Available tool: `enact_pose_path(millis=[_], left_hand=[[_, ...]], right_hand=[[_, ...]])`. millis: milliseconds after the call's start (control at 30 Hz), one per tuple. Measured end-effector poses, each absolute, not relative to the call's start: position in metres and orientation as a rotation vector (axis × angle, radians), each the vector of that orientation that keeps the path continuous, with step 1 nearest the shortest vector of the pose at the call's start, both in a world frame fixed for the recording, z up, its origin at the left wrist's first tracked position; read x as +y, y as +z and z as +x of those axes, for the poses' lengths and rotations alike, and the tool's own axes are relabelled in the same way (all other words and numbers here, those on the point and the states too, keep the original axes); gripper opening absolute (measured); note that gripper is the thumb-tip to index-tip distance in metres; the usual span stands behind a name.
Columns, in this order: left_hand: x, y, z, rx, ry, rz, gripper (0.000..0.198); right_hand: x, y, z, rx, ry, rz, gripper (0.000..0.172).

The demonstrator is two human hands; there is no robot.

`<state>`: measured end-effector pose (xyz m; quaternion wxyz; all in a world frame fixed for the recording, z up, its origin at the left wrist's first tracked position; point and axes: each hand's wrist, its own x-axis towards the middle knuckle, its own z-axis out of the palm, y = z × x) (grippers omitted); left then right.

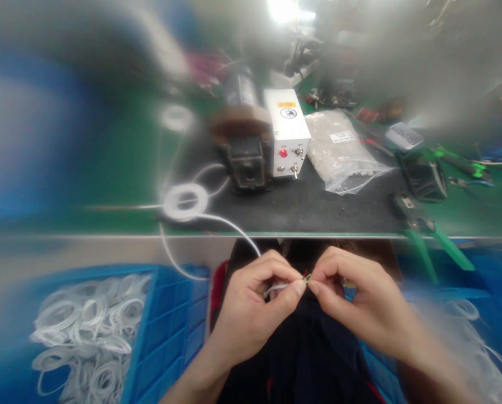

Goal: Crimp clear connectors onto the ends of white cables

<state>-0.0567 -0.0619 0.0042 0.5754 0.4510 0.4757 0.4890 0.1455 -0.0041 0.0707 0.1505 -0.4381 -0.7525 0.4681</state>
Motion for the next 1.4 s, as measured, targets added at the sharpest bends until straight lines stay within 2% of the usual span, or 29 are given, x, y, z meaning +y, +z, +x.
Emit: enact_pose_path(millis=[200, 333, 433, 533, 633, 700, 967, 1400], left_hand=[[-0.057, 0.012, -0.062, 1.137, 0.974, 1.215, 0.011], [-0.057, 0.011, -0.059, 1.17, 0.981, 1.123, 0.016], [-0.056, 0.012, -0.058, 1.162, 0.995, 1.13, 0.015], [-0.055, 0.016, -0.057, 1.163, 1.001, 1.18, 0.011], [-0.055, 0.019, -0.058, 1.216, 1.02, 1.218, 0.01], [-0.056, 0.021, -0.058, 1.252, 1.025, 1.241, 0.011], [-0.055, 0.023, -0.055, 1.291, 1.083, 1.26, 0.011], [-0.056, 0.021, -0.055, 1.182, 1.067, 1.165, 0.012]], right_hand=[[0.014, 0.077, 0.154, -2.107, 1.416, -1.328, 0.015], [0.019, 0.082, 0.163, -1.974, 1.292, -1.426, 0.021], [0.014, 0.08, 0.16, -1.924, 1.305, -1.356, 0.014], [0.008, 0.074, 0.15, -2.021, 1.33, -1.186, 0.015], [0.002, 0.068, 0.142, -2.109, 1.331, -1.171, 0.003], [-0.002, 0.065, 0.14, -2.098, 1.317, -1.212, 0.008], [-0.016, 0.059, 0.142, -2.005, 1.359, -1.358, 0.009], [-0.017, 0.06, 0.144, -1.954, 1.349, -1.267, 0.009]])
